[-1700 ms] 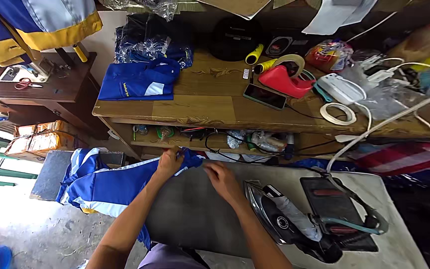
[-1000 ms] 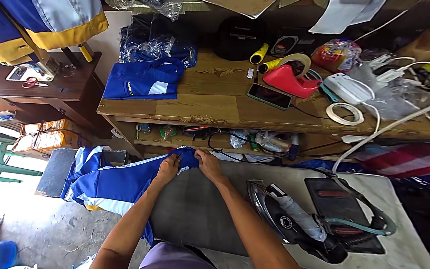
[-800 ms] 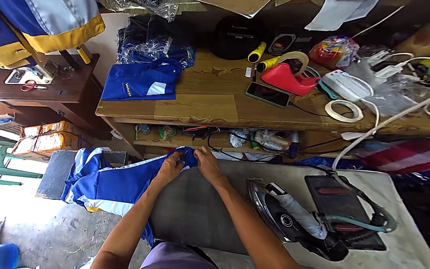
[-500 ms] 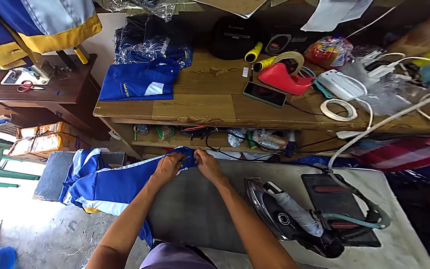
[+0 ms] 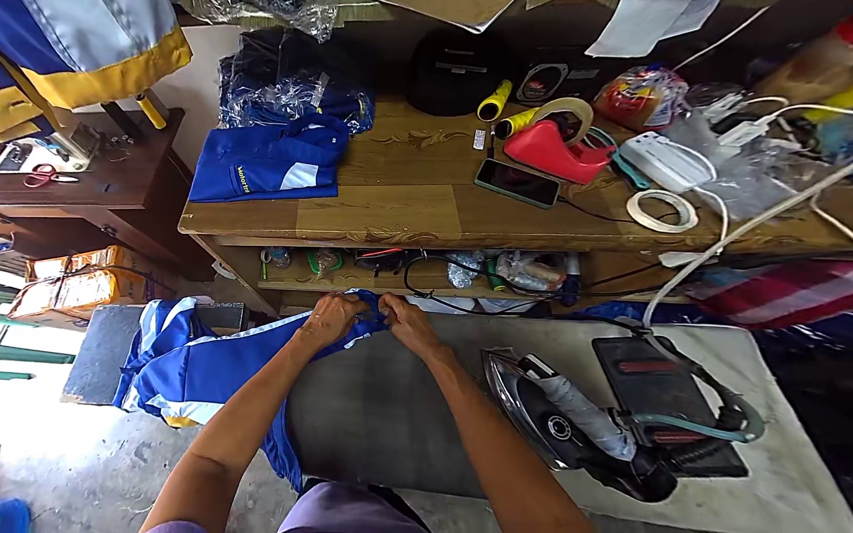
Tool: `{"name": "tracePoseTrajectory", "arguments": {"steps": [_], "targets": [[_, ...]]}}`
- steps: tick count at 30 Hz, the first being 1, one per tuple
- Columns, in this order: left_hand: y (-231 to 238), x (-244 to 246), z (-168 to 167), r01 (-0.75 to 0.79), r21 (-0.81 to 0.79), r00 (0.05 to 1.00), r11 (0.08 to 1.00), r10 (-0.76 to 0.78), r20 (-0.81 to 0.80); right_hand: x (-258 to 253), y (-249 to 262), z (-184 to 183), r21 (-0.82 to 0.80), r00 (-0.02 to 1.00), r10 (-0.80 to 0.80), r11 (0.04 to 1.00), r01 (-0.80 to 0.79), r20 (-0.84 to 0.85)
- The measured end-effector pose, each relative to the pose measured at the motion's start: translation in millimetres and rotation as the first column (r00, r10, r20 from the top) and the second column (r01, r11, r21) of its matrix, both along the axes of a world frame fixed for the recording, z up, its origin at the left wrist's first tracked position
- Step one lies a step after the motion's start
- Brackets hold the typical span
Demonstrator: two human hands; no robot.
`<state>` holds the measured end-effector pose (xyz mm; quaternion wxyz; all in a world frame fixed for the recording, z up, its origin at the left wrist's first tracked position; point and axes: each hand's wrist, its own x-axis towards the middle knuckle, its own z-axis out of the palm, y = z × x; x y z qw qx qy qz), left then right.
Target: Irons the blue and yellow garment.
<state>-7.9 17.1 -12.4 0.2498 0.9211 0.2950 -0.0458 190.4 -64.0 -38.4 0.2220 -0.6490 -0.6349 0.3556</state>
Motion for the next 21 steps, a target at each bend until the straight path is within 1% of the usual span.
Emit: {"name": "tracePoseTrajectory", "arguments": {"steps": [6,12,14,16,19,21], "targets": [[6.6,0.6,-2.2,0.075,0.021,0.997,0.997,-0.076,0.021,0.1,1.6,1.1,-0.025,1.0,-0.013,1.0,0.013,-0.008],[4.7,-0.9,-6.6,0.055,0.048,0.992,0.997,-0.06,0.11,1.3,3.7,-1.0,-0.054,0.999,-0.035,0.998,0.032,-0.041],[3.7,-1.4,-6.6,0.013,0.029,0.993,0.999,-0.017,0.119,3.2,3.5,-2.5,-0.076,0.992,-0.072,0.995,0.065,-0.099],[2.9,-0.4,-1.2,-0.063,-0.021,0.993,0.998,0.064,0.095,6.5,2.4,-3.5,-0.075,0.972,-0.145,0.988,0.133,-0.187],[-3.4,1.3,5.6,-0.18,-0.091,0.975,0.979,0.19,0.117,10.4,0.0,-7.7,-0.023,0.928,-0.242,0.969,0.245,-0.283],[-11.2,5.3,8.4,-0.214,-0.152,0.958,0.965,0.237,0.158,12.4,-0.8,-13.0,0.016,0.912,-0.262,0.959,0.282,-0.316]]}}
